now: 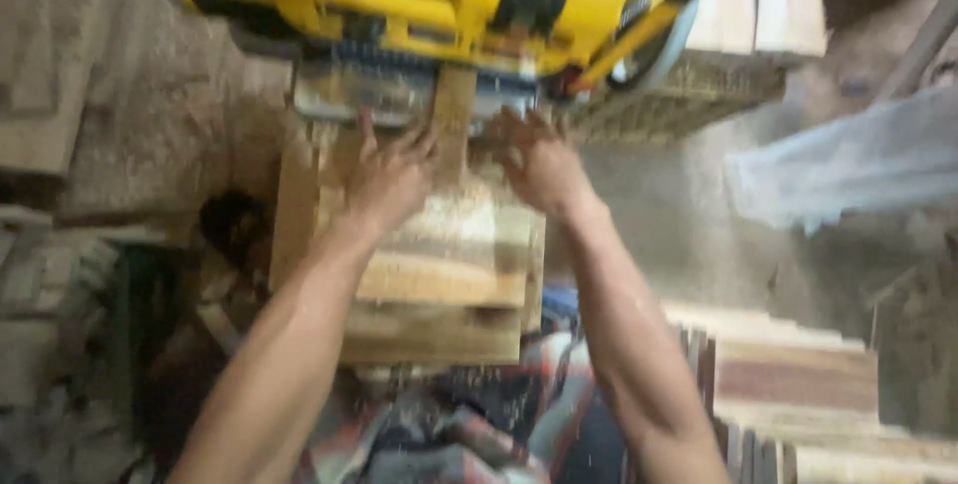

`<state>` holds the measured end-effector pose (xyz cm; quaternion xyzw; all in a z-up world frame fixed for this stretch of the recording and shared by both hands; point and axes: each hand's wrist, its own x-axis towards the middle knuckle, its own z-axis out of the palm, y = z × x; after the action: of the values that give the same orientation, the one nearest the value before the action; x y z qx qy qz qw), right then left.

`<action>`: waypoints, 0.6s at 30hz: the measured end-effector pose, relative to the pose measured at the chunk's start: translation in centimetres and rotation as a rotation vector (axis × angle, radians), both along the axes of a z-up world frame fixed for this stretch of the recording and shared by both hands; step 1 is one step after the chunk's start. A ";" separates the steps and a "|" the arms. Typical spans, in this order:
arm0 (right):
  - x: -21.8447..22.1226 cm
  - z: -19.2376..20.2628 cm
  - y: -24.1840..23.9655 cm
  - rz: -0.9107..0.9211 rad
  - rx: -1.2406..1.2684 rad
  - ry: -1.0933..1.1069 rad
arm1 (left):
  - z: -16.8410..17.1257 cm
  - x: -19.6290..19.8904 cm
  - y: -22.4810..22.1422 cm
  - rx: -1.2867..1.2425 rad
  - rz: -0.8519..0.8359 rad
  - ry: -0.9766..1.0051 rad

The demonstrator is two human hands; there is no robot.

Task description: Feeding wooden planks into a thickness planer to smooth the surface and achieve a consistent thickness.

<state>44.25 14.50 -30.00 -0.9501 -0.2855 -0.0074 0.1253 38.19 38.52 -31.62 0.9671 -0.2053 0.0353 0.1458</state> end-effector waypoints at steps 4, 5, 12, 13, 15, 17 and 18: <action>-1.1 0.0 2.7 -0.060 0.053 0.198 | -1.0 1.1 0.2 -0.048 0.026 -0.142; -1.2 1.1 3.2 -0.062 0.014 0.170 | -1.6 0.9 0.2 -0.066 0.032 -0.181; -1.4 -2.5 4.1 -0.153 0.156 0.056 | 4.6 2.2 -1.5 -0.226 0.297 0.151; -1.6 -2.9 4.1 -0.199 0.195 0.070 | 2.8 2.3 -1.7 -0.250 0.323 0.154; -1.9 -3.3 4.2 -0.243 0.231 0.089 | -1.2 2.9 -1.9 -0.275 0.351 0.164; -1.9 -2.8 4.2 -0.353 0.254 0.083 | -5.4 4.1 -2.1 -0.243 0.352 -0.003; -1.9 -2.6 4.5 -0.354 0.253 0.084 | -6.1 4.1 -2.2 -0.243 0.351 -0.001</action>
<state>42.31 19.03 -32.58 -0.9616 -0.1057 -0.0253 0.2519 42.30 36.27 -37.69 0.9633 -0.0279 0.0853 0.2531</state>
